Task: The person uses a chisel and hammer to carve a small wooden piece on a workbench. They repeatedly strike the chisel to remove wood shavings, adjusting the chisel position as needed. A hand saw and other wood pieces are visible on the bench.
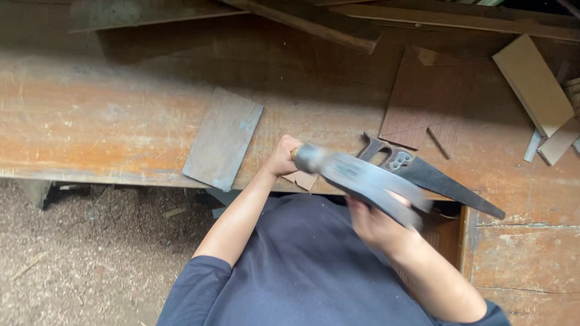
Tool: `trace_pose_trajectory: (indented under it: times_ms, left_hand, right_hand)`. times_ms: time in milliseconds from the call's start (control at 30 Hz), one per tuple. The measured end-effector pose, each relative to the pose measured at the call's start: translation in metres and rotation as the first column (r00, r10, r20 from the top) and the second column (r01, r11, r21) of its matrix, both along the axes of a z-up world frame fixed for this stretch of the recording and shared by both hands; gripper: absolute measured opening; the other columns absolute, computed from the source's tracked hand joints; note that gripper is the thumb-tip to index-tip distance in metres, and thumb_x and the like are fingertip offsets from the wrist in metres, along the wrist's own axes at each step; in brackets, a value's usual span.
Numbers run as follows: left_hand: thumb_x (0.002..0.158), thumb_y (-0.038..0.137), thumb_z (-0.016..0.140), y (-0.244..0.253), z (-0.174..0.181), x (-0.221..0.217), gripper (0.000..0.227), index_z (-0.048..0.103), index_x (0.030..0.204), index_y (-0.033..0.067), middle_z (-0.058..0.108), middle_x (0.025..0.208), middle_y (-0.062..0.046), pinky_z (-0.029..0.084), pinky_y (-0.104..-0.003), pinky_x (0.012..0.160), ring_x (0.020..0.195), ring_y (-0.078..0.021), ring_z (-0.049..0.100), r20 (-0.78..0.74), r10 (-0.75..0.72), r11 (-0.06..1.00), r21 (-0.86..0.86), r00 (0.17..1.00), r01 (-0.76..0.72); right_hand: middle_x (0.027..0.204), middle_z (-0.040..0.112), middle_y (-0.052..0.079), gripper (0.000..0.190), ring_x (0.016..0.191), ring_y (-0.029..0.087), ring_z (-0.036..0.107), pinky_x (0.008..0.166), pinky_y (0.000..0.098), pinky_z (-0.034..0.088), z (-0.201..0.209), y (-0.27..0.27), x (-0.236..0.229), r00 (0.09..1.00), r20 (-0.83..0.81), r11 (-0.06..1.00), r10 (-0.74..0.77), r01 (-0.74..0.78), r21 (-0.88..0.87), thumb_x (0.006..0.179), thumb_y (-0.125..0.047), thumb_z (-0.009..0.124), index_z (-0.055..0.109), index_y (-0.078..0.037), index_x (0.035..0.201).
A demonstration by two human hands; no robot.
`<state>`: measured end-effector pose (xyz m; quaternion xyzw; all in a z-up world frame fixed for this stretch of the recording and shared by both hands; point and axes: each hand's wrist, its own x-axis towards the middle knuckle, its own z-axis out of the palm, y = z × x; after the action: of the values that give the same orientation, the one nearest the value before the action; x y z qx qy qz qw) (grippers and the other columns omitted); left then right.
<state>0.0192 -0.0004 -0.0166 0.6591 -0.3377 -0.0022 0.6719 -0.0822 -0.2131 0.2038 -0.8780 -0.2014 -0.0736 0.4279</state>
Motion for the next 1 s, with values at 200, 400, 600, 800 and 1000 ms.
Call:
trace_pose_trajectory:
  times_ms: [200, 400, 600, 800, 1000]
  left_hand:
    - [0.082, 0.014, 0.082, 0.005, -0.001, -0.008, 0.016, 0.07, 0.08, 0.0033, 0.064, 0.067, -0.01, 0.048, -0.032, 0.058, 0.058, -0.0207, 0.061, -0.107, 0.017, 0.994, 0.113, 0.994, -0.005]
    - [0.084, 0.017, 0.086, 0.007, -0.004, -0.004, 0.042, 0.052, 0.064, 0.0036, 0.048, 0.059, -0.009, 0.039, -0.034, 0.056, 0.054, -0.0189, 0.047, -0.03, 0.041, 0.971, 0.236, 0.999, -0.033]
    - [0.086, 0.016, 0.081, 0.013, -0.025, 0.012, 0.036, 0.057, 0.061, 0.0112, 0.051, 0.055, 0.003, 0.036, -0.029, 0.048, 0.048, -0.0108, 0.045, -0.318, -0.035, 0.998, 0.04, 0.947, 0.051]
    - [0.085, 0.008, 0.075, 0.046, -0.056, 0.052, 0.025, 0.056, 0.068, 0.0105, 0.05, 0.056, 0.002, 0.035, -0.029, 0.045, 0.046, -0.0105, 0.045, -0.722, -0.074, 0.945, -0.271, 0.688, -0.183]
    - [0.089, 0.009, 0.072, 0.068, -0.069, 0.076, 0.034, 0.047, 0.066, 0.0128, 0.039, 0.053, 0.003, 0.037, -0.03, 0.044, 0.041, -0.0106, 0.04, -0.766, -0.193, 0.833, -0.458, 0.613, -0.31]
  right_hand:
    - [0.085, 0.072, 0.018, 0.026, 0.077, 0.034, 0.072, 0.07, 0.0395, 0.056, -0.011, -0.008, 0.012, 0.967, -0.231, 0.987, -0.109, 0.077, -0.144, 0.096, -0.012, 0.071, 0.065, -0.002, 0.118]
    - [0.088, 0.073, 0.017, 0.025, 0.078, 0.026, 0.073, 0.071, 0.0382, 0.057, -0.058, -0.023, 0.01, 0.957, -0.165, 0.971, -0.238, 0.238, -0.02, 0.099, -0.017, 0.069, 0.064, 0.0, 0.116]
    - [0.079, 0.073, 0.019, 0.033, 0.072, 0.032, 0.075, 0.069, 0.0429, 0.056, -0.135, -0.016, -0.001, 0.717, -0.589, 0.918, -0.374, 0.198, -0.343, 0.096, -0.035, 0.066, 0.068, -0.004, 0.107]
    - [0.089, 0.073, 0.024, 0.037, 0.087, 0.045, 0.07, 0.074, 0.0508, 0.055, -0.185, 0.015, -0.031, 0.702, -0.631, 0.928, -0.33, 0.118, -0.353, 0.096, -0.042, 0.063, 0.068, -0.007, 0.106]
    - [0.095, 0.073, 0.025, 0.041, 0.092, 0.045, 0.07, 0.079, 0.0513, 0.056, -0.199, 0.025, -0.043, 0.609, -0.687, 0.908, -0.397, 0.152, -0.39, 0.098, -0.045, 0.059, 0.065, -0.007, 0.114]
